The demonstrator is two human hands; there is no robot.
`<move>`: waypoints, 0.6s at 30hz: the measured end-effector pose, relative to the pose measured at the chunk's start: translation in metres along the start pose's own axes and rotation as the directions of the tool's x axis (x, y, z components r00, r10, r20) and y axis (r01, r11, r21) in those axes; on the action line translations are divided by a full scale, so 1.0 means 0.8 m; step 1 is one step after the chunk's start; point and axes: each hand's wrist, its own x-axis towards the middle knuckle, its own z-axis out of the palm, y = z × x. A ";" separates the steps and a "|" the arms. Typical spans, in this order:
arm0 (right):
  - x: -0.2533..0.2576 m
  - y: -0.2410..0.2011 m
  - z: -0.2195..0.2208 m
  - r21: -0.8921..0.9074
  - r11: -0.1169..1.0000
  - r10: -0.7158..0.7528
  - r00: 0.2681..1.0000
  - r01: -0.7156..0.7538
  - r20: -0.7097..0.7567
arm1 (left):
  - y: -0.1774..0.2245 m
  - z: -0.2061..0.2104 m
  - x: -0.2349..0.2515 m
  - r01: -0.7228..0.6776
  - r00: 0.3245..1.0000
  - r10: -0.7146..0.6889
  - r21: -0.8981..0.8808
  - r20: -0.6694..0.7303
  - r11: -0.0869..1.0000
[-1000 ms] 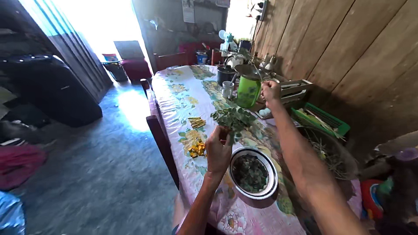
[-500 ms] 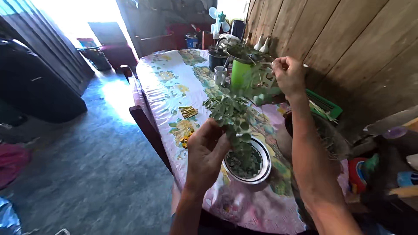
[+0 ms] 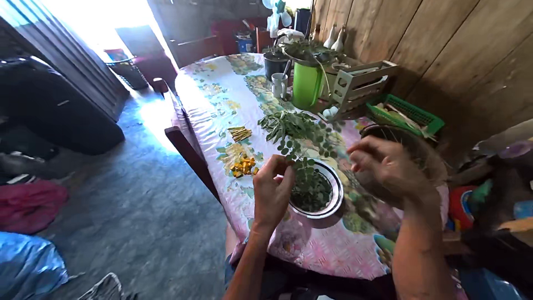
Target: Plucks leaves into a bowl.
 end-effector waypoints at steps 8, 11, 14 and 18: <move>0.023 0.024 0.095 0.363 0.930 -0.119 0.983 0.060 0.143 | 0.005 0.034 -0.020 0.135 0.972 -0.204 -0.433 -0.118 0.891; 0.020 0.011 0.123 0.480 0.875 -0.087 0.996 0.063 0.027 | 0.002 0.047 -0.025 0.129 0.959 -0.230 -0.467 -0.165 0.875; 0.016 0.012 0.141 0.472 0.878 -0.060 0.996 0.081 -0.060 | -0.005 0.059 -0.029 0.120 0.958 -0.223 -0.449 -0.183 0.885; 0.012 0.015 0.146 0.541 0.836 -0.022 0.991 0.091 -0.133 | -0.013 0.067 -0.030 0.090 0.964 -0.182 -0.402 -0.195 0.911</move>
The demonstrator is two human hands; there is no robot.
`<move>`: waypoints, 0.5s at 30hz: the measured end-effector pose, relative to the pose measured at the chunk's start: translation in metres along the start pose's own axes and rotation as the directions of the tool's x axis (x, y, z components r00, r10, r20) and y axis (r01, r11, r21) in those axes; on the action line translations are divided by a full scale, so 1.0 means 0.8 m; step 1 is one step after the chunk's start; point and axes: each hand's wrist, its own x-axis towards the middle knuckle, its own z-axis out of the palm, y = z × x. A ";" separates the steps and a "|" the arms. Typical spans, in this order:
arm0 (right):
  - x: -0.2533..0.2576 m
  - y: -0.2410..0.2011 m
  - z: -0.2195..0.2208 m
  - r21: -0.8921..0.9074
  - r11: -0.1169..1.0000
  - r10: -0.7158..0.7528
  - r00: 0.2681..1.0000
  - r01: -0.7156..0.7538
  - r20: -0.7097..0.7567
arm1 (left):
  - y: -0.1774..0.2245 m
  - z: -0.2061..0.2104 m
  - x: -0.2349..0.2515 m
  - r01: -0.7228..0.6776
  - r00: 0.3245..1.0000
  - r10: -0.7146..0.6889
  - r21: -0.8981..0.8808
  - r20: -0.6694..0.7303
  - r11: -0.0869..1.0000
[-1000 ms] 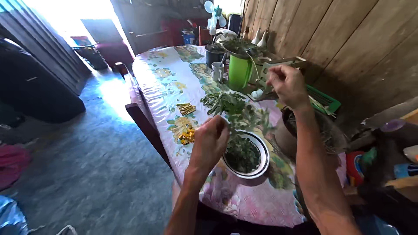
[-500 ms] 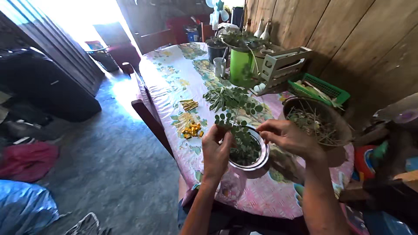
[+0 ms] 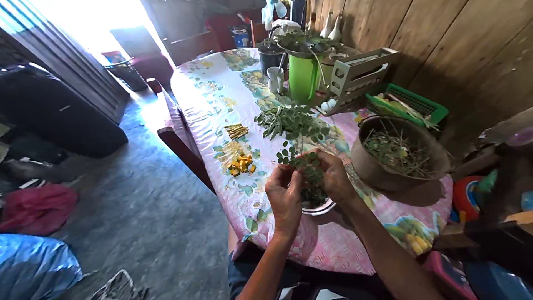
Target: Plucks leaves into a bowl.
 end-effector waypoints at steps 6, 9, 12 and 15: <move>0.000 -0.006 -0.006 -0.067 0.997 -0.043 0.998 0.040 -0.050 | -0.013 -0.003 -0.002 -0.023 0.998 0.020 0.051 0.064 0.998; 0.001 -0.006 -0.020 -0.147 0.989 -0.028 0.999 0.023 -0.035 | -0.019 -0.016 0.002 0.010 0.996 -0.017 0.081 0.087 0.997; 0.002 -0.004 -0.033 -0.135 0.991 0.016 1.000 -0.014 0.019 | -0.015 -0.028 0.015 0.043 0.995 -0.046 0.029 0.091 0.999; 0.002 -0.009 -0.035 -0.141 0.989 0.047 0.998 -0.042 0.031 | -0.006 -0.027 0.025 0.083 0.980 -0.085 0.019 0.181 0.996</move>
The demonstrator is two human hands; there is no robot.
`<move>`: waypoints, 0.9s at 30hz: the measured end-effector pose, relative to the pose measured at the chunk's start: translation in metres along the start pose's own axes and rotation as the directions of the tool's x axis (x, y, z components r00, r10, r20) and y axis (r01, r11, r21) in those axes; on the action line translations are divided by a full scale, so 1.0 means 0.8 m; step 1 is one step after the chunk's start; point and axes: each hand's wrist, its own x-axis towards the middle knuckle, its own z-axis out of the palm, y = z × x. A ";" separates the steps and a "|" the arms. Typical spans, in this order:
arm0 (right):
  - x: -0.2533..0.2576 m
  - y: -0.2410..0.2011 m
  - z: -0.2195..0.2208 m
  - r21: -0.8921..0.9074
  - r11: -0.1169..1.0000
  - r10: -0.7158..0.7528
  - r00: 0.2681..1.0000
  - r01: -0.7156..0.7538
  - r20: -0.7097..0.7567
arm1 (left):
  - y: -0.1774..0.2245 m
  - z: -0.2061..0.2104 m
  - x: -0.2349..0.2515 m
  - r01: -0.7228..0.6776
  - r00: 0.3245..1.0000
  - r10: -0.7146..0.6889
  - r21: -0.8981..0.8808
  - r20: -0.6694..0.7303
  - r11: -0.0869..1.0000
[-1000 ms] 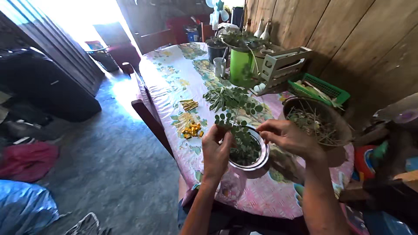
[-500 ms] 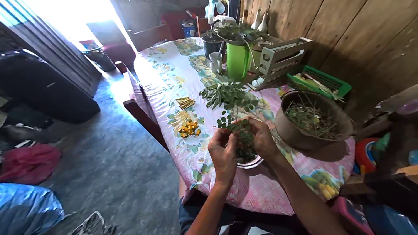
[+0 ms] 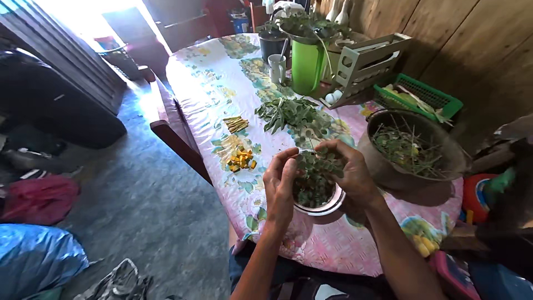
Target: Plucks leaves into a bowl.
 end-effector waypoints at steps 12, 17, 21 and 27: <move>0.002 0.009 -0.007 -0.005 0.991 -0.135 0.990 0.135 0.049 | 0.009 0.020 0.007 0.080 0.993 -0.080 0.007 0.086 0.997; 0.000 0.007 -0.010 0.014 0.988 -0.156 0.987 0.156 0.034 | 0.014 0.014 0.010 0.044 0.980 -0.053 0.050 0.191 0.998; -0.003 0.009 -0.011 0.103 0.990 -0.102 0.995 0.101 0.005 | 0.019 0.015 0.008 -0.019 0.980 0.006 0.065 0.199 0.998; 0.000 0.021 -0.003 0.137 0.990 0.011 1.000 -0.014 0.022 | 0.014 0.014 0.006 -0.035 0.986 0.018 0.097 0.164 0.995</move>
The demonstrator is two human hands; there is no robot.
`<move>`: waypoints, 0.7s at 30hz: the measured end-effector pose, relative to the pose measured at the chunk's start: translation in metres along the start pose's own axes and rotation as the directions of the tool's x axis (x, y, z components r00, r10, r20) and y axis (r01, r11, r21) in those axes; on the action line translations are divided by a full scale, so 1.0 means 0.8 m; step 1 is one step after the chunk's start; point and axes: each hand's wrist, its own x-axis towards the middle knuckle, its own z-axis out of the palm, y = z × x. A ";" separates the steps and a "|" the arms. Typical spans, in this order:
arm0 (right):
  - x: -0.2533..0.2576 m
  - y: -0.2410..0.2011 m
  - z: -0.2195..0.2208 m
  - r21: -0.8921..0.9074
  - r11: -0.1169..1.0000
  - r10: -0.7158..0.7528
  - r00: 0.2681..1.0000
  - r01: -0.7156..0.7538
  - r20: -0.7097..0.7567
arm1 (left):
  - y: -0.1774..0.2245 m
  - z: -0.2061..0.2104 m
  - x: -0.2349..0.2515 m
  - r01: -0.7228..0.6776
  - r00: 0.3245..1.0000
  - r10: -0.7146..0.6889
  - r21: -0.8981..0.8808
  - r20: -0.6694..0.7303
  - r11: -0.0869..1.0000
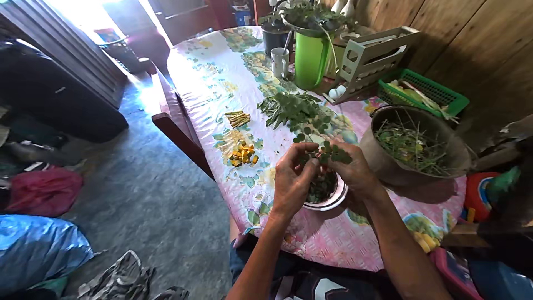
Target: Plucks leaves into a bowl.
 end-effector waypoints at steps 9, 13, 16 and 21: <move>0.000 -0.001 0.007 0.079 0.997 0.009 0.998 -0.015 0.068 | -0.002 0.008 -0.002 0.079 0.990 -0.083 -0.041 -0.117 0.996; 0.001 -0.002 0.007 0.049 0.998 -0.036 0.996 0.032 0.086 | -0.002 0.006 0.001 0.072 0.995 -0.075 -0.054 -0.062 0.996; 0.002 0.000 0.005 -0.011 0.997 -0.078 0.994 0.079 0.081 | -0.001 0.002 0.001 0.080 0.997 -0.081 -0.076 -0.006 0.994; 0.001 -0.002 0.004 0.028 0.996 -0.086 0.990 0.083 0.114 | 0.000 -0.002 0.002 0.076 0.996 -0.073 -0.078 0.042 0.994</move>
